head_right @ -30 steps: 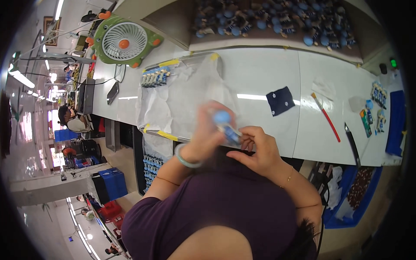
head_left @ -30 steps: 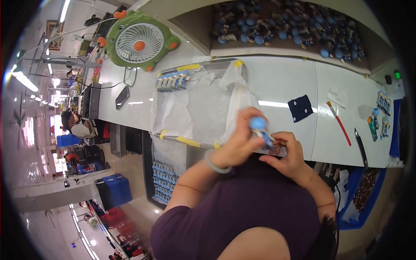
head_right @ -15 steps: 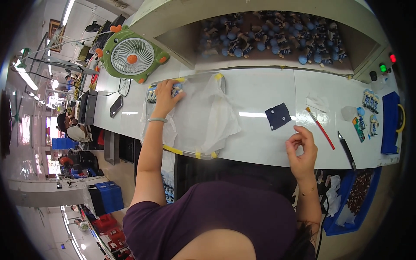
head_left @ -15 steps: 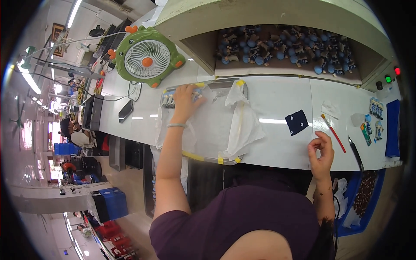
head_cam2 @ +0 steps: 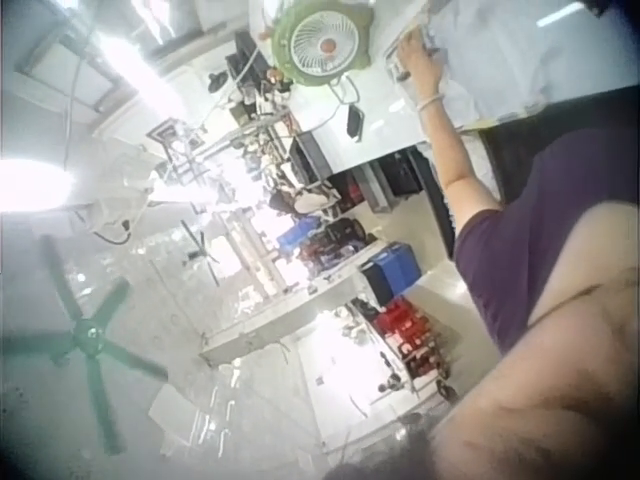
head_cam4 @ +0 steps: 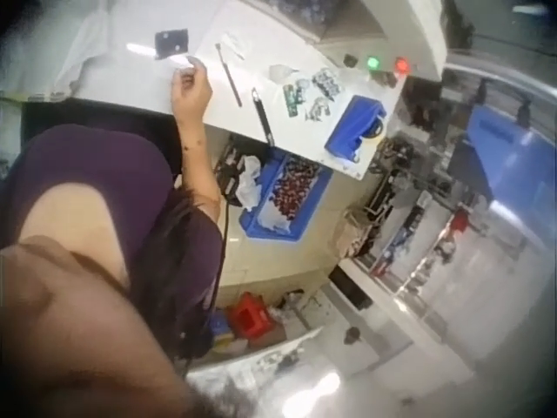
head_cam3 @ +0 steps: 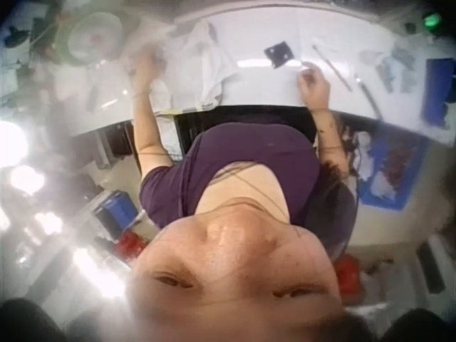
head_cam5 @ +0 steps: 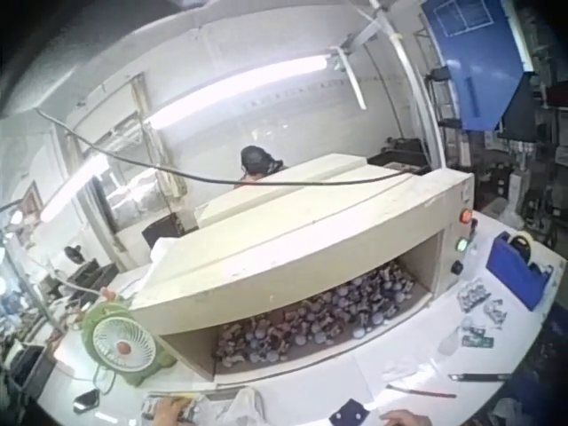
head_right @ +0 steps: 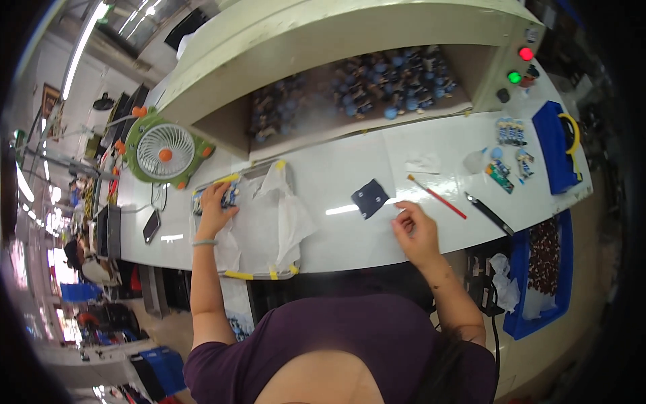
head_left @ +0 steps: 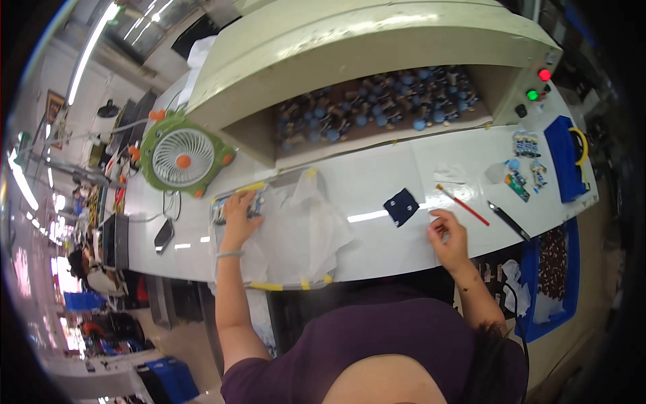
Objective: The person applies glue to and assembles small plastic character figurines at a workbench, using a glue bottle and a brush.
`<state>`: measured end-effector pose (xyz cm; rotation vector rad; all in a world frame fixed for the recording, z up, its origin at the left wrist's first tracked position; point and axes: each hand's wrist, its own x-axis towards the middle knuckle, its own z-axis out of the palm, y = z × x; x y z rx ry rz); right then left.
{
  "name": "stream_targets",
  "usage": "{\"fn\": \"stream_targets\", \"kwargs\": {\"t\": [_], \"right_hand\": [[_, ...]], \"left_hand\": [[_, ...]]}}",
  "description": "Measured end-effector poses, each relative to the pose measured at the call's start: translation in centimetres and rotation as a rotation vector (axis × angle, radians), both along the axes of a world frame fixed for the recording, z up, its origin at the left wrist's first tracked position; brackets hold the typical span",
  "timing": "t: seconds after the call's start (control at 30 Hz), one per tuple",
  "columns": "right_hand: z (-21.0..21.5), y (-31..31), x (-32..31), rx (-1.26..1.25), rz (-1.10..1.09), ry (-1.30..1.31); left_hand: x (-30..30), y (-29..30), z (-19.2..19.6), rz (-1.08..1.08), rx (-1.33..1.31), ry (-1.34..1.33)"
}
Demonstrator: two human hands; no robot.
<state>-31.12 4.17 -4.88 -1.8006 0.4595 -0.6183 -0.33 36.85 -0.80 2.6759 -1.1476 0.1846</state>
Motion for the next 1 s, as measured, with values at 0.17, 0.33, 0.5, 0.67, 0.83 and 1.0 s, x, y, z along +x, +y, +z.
{"fn": "stream_targets", "kwargs": {"t": [0.17,0.33,0.5,0.67,0.83,1.0], "right_hand": [[0.1,0.5,-0.8,-0.308,-0.025,-0.06],[0.6,0.4,-0.9,-0.377,-0.034,-0.105],[0.6,-0.4,-0.9,-0.39,-0.031,-0.103],[0.2,0.2,0.8,-0.387,-0.012,-0.117],[-2.2,0.7,-0.5,-0.352,-0.059,-0.116],[-4.8,0.2,-2.0,0.001,-0.023,0.009]], "left_hand": [[-1.0,-7.8,4.0,-0.253,-0.35,0.116],[0.8,-21.8,3.5,-0.472,-0.248,0.208],[2.3,-37.5,2.8,-0.323,0.048,-0.519],[5.4,-37.7,3.3,-0.289,-0.381,-0.359],[4.0,-37.6,2.9,-0.254,-0.666,-0.169],[2.3,-34.3,4.1,-0.369,-0.494,-0.039]]}}
